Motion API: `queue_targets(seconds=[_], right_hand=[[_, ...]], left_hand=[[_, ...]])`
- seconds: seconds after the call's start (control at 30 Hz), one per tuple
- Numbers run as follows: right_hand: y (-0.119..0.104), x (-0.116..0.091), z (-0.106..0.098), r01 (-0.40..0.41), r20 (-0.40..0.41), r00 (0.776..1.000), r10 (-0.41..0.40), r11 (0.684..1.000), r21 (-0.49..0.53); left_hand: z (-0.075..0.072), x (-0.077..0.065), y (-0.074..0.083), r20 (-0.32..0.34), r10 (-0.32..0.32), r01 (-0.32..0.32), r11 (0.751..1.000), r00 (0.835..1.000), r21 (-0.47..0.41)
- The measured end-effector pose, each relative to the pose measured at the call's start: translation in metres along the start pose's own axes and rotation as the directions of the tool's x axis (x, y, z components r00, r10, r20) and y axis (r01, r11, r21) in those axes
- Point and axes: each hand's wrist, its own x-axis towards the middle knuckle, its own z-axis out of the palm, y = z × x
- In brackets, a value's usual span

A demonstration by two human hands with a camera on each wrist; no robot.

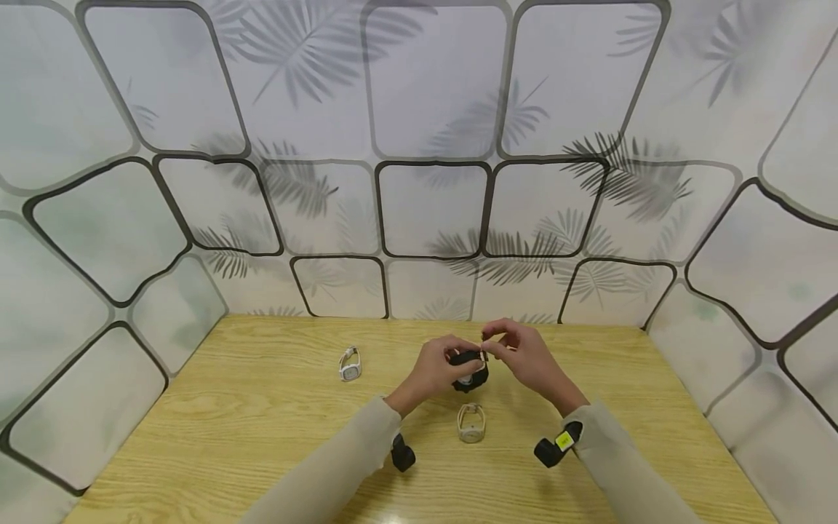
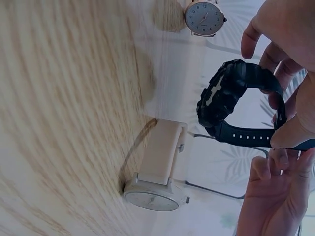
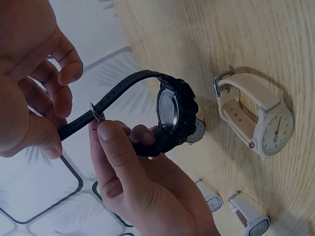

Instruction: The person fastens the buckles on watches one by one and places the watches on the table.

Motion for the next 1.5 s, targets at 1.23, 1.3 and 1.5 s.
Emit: queue_targets(seconds=[1.23, 1.3, 1.5], right_hand=[[0.019, -0.011, -0.005, -0.069, -0.065, 0.994, 0.084, 0.974, 0.215], [0.02, -0.011, -0.005, -0.072, -0.063, 0.994, 0.089, 0.969, 0.234], [0.02, -0.009, -0.004, -0.076, -0.064, 0.993, 0.095, 0.965, 0.252]], left_hand=[[0.001, -0.002, 0.002, -0.048, 0.072, -0.074, 0.996, 0.996, -0.049], [0.002, -0.001, 0.002, -0.055, 0.072, -0.074, 0.996, 0.996, -0.043], [0.003, 0.001, 0.0, -0.05, 0.094, -0.095, 0.995, 0.994, -0.003]])
